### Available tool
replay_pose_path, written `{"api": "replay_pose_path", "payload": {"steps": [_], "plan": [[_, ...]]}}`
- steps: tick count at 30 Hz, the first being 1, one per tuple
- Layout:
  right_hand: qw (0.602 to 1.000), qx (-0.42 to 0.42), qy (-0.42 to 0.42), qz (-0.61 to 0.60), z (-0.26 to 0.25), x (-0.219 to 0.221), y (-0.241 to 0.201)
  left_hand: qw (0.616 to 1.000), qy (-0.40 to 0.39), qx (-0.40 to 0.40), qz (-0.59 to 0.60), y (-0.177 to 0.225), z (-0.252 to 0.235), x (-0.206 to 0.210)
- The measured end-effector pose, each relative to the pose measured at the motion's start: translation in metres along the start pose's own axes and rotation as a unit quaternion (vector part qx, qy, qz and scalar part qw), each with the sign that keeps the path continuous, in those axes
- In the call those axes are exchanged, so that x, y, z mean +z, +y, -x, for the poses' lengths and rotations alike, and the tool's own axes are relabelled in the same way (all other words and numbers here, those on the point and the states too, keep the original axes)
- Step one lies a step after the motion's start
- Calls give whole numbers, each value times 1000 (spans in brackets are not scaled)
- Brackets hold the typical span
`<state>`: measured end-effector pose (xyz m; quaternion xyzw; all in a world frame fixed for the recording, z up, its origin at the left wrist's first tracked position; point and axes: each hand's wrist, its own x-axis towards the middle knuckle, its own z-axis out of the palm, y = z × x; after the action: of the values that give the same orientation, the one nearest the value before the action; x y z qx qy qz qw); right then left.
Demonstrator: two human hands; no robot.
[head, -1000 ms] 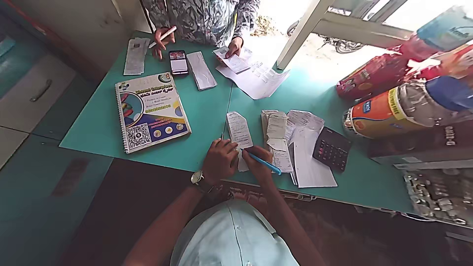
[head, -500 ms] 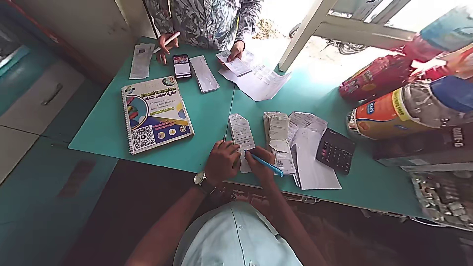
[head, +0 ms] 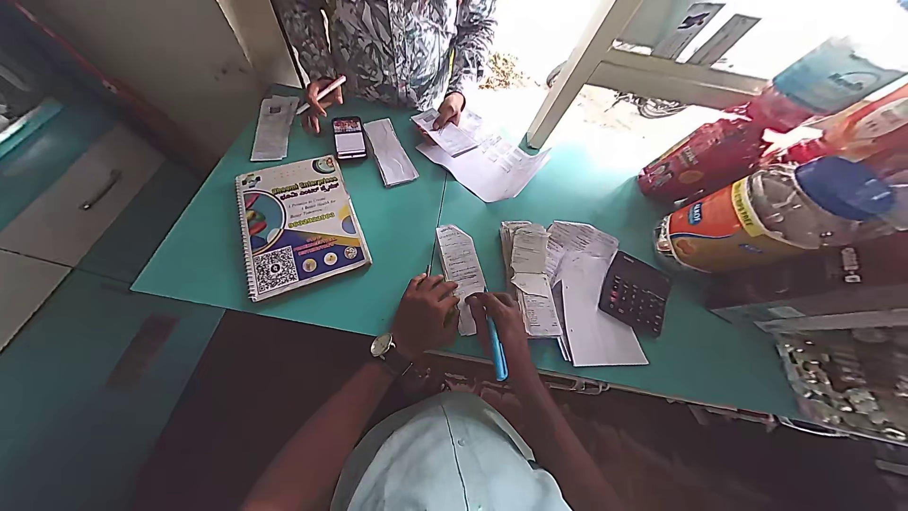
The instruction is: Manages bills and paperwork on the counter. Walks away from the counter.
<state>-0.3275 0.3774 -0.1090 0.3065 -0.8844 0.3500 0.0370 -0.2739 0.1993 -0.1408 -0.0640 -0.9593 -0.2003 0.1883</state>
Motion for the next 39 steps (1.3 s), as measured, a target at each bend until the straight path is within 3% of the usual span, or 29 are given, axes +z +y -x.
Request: {"api": "replay_pose_path", "payload": {"steps": [10, 24, 28, 31, 36, 39], "plan": [[997, -39, -5, 61, 10, -3, -2, 1000, -2, -1, 10, 0, 0, -1], [998, -37, 30, 35, 70, -29, 6, 1000, 9, 5, -4, 0, 2, 0], [988, 3, 150, 37, 65, -66, 4, 1000, 10, 4, -13, 4, 0, -4], [978, 55, 189, 72, 52, -87, 10, 999, 24, 2, -24, 2, 0, -2], [957, 163, 199, 136, 44, -117, 23, 999, 31, 8, -30, 1, 3, 3], [932, 263, 144, 201, 43, -133, 44, 999, 29, 9, -33, 1, 1, 2]]}}
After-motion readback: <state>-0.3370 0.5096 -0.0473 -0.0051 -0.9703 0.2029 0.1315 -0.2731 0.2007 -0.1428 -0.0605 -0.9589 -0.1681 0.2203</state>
